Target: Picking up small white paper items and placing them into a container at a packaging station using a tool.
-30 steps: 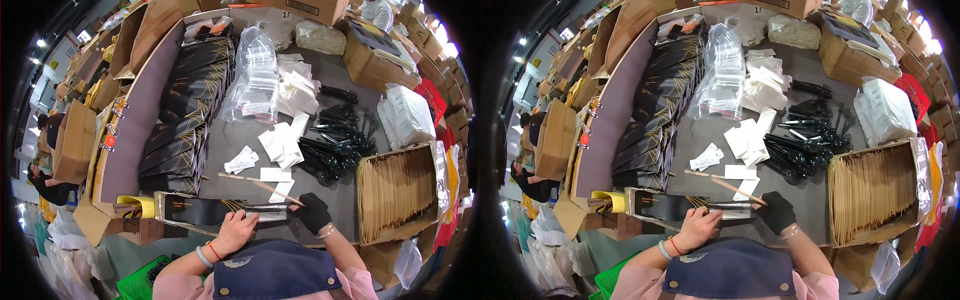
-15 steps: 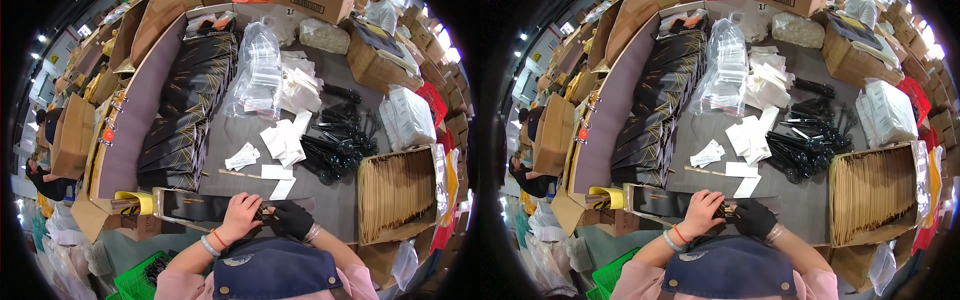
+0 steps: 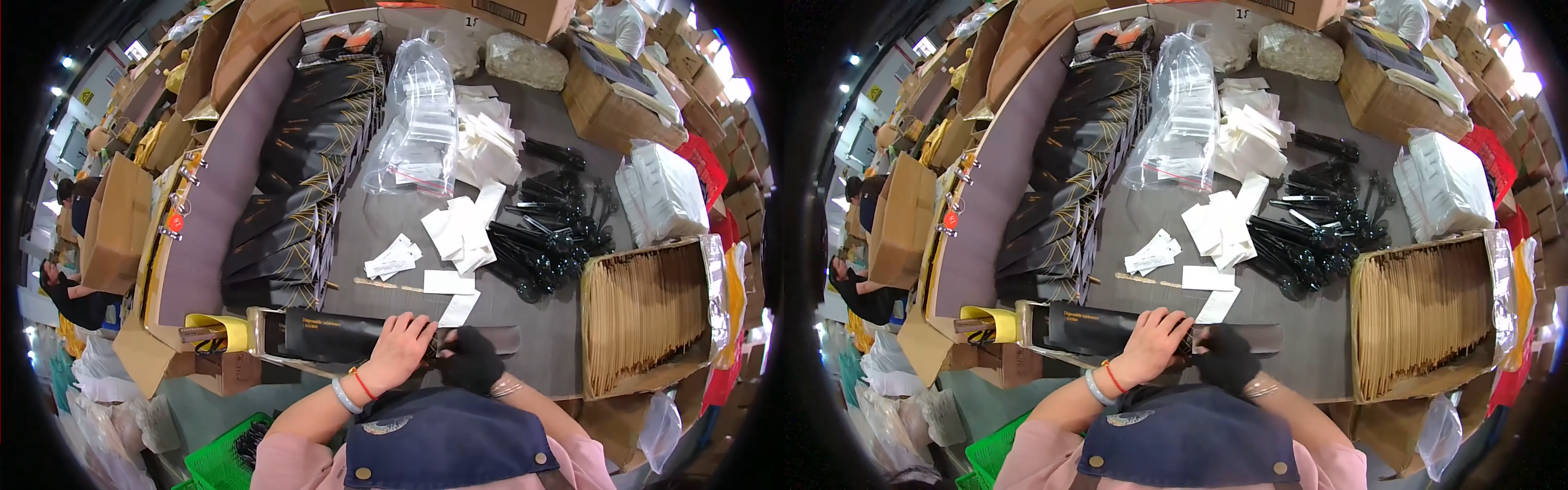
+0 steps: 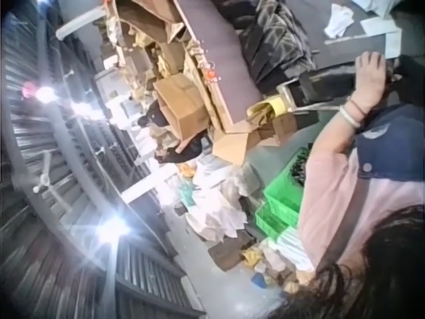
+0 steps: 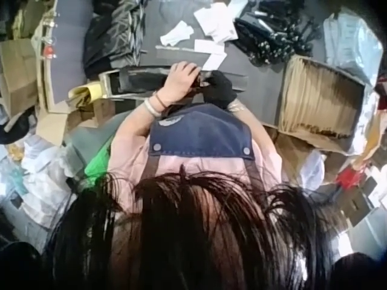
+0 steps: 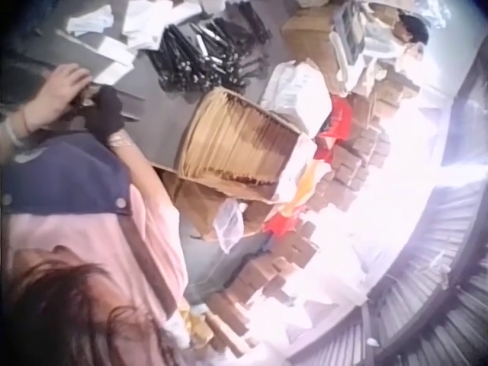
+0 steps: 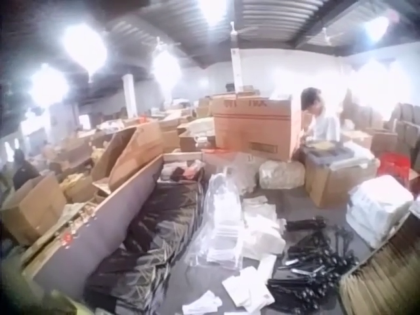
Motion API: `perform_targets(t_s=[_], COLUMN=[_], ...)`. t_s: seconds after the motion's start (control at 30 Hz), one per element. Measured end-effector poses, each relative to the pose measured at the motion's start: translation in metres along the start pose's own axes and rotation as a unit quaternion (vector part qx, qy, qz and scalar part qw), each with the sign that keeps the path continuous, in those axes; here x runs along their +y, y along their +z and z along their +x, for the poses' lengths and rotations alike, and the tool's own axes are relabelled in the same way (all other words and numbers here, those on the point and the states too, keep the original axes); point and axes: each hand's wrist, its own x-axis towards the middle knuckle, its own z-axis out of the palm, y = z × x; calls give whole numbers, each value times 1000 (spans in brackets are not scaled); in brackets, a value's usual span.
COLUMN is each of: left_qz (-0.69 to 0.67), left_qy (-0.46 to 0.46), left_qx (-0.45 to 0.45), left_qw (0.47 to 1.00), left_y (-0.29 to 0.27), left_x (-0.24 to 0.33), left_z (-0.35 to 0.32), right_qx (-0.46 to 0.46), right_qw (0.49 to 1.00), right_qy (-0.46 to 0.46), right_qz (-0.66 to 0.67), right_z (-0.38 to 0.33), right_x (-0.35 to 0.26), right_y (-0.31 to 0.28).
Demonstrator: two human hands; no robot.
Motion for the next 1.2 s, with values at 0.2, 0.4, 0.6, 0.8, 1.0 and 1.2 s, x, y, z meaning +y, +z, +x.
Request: perform_targets(t_s=[0.2, 0.4, 0.6, 0.8, 1.0, 1.2], left_qz=[35, 46, 172, -12, -103, -129], left_qy=[78, 86, -111, -289, -288, -288], left_qx=[5, -108, 155, 124, 139, 115], left_qw=[996, 989, 966, 949, 942, 942], left_y=[-11, -93, -92, 17, 30, 27], left_x=[-8, -32, -106, -27, -35, -36], left_z=[6, 22, 2, -35, -42, -43], right_qx=[82, 84, 126, 57, -2, -87], right_qw=[908, 933, 918, 908, 900, 920], right_qy=[-190, -98, -64, -51, -65, -88], right_qz=[-363, -336, -372, -412, -430, -372], right_z=[-1, -21, -26, -25, -18, 1], right_x=[18, 2, -4, -7, -14, -3], right_y=[-26, -81, -88, -69, -65, -33])
